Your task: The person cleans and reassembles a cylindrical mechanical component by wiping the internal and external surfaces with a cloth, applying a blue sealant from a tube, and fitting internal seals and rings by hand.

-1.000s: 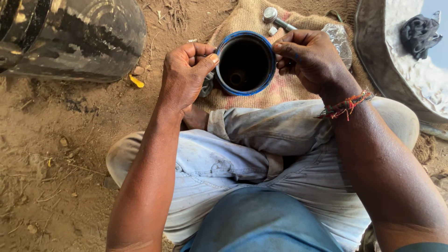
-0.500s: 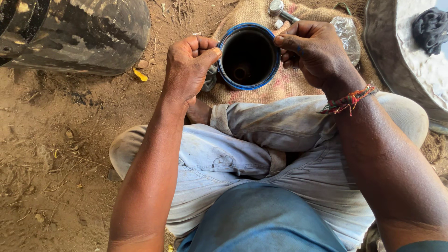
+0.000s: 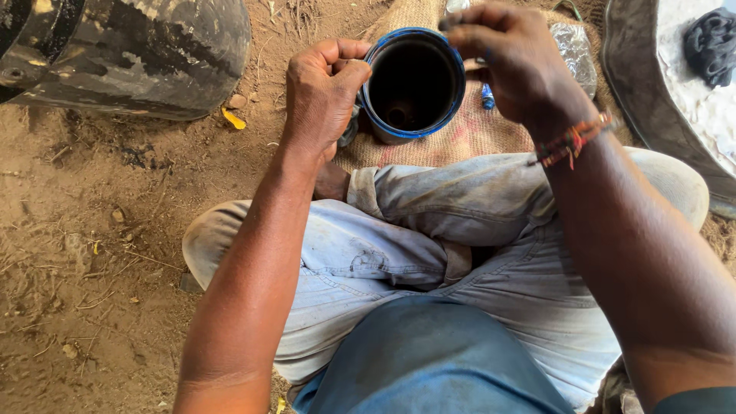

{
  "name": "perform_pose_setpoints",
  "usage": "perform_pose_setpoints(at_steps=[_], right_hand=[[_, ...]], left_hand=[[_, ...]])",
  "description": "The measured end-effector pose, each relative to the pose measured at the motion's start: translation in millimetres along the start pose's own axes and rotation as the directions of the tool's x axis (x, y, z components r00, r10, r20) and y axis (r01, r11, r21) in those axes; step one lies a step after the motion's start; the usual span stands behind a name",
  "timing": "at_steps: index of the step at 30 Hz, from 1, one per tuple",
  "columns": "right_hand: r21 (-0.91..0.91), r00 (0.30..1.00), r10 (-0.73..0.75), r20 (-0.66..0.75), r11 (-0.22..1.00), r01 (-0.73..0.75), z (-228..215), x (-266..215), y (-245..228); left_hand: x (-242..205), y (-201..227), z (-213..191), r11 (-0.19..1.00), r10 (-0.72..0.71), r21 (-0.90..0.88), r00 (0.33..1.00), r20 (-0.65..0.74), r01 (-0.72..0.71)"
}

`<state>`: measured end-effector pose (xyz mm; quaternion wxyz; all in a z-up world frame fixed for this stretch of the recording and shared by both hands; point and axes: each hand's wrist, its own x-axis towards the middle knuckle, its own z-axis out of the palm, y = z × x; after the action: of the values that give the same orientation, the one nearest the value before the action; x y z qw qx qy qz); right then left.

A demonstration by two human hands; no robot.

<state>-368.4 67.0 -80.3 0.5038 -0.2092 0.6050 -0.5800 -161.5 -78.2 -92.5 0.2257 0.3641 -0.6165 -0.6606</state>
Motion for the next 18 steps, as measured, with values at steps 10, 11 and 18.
perform_pose_setpoints(at_steps=[10, 11, 18], right_hand=[[-0.206, 0.966, 0.086, 0.244, 0.978, -0.035, 35.6, 60.9, -1.4], [-0.158, 0.953, 0.141, 0.27, 0.982, -0.1, 35.4, 66.8, 1.8], [-0.24, 0.916, 0.222, 0.334, 0.96, -0.145, 26.7, 86.3, 22.6]], left_hand=[[5.0, -12.4, 6.2, 0.98, -0.003, -0.197, 1.0, -0.013, 0.0], [6.5, -13.6, 5.4, 0.975, -0.011, -0.222, 1.0, -0.008, 0.009], [16.8, -22.2, 7.3, 0.965, -0.01, -0.261, 1.0, 0.005, 0.011]])
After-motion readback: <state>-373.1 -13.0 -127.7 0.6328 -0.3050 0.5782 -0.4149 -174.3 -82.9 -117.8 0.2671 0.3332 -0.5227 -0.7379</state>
